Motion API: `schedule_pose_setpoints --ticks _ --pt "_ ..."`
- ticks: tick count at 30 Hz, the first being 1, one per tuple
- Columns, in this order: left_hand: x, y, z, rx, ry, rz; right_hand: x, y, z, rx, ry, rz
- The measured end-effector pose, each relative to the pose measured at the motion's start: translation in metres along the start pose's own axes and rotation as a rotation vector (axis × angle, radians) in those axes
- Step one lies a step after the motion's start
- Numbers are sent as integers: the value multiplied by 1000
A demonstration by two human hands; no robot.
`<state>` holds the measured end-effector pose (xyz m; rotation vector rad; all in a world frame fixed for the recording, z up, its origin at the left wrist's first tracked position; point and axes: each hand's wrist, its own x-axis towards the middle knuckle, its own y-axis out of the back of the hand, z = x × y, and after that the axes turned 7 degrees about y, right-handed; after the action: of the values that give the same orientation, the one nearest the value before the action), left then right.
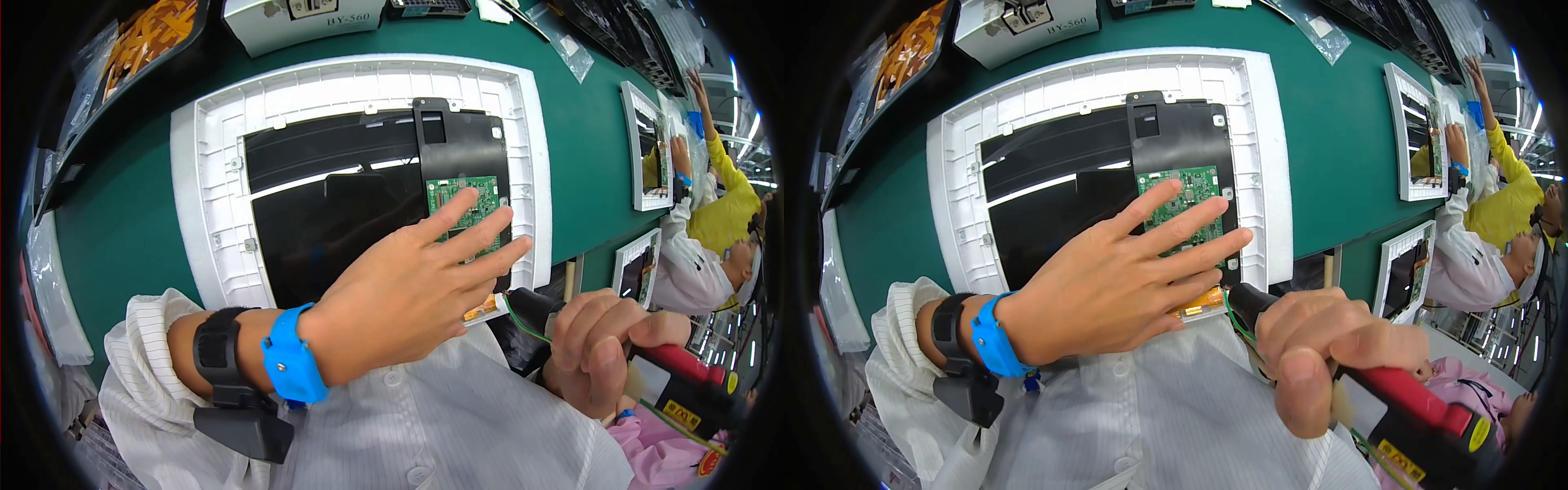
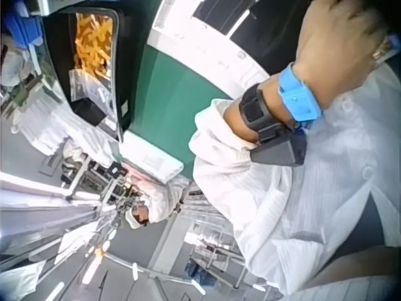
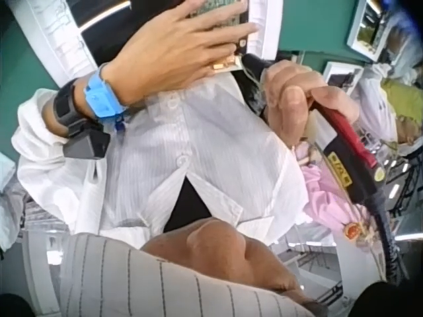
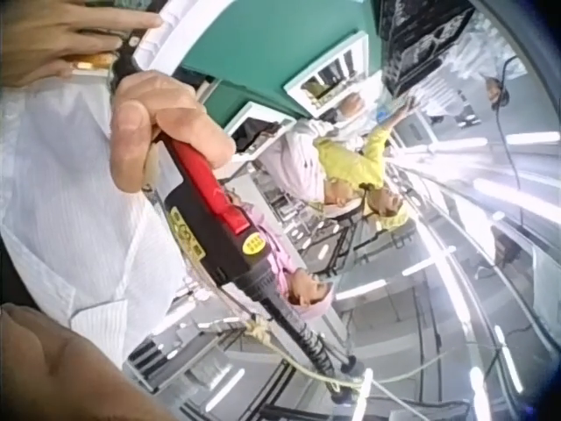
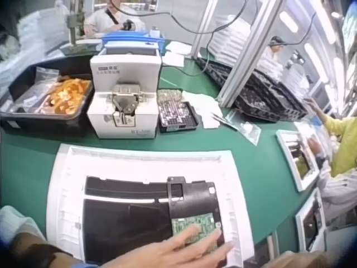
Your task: The person positions a black panel and a circuit board onto a white frame and secures them with a power screwdriver. Then, they place a smaller circuit board onto the frame and drive more screws into it.
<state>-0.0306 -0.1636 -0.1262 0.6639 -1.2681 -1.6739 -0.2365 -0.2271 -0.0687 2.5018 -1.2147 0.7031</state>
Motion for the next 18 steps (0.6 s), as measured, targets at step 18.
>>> schedule_pose_setpoints --ticks 18 --pt "-40 18 -49 -149 57 155 164 -61 62 277 459 -202"
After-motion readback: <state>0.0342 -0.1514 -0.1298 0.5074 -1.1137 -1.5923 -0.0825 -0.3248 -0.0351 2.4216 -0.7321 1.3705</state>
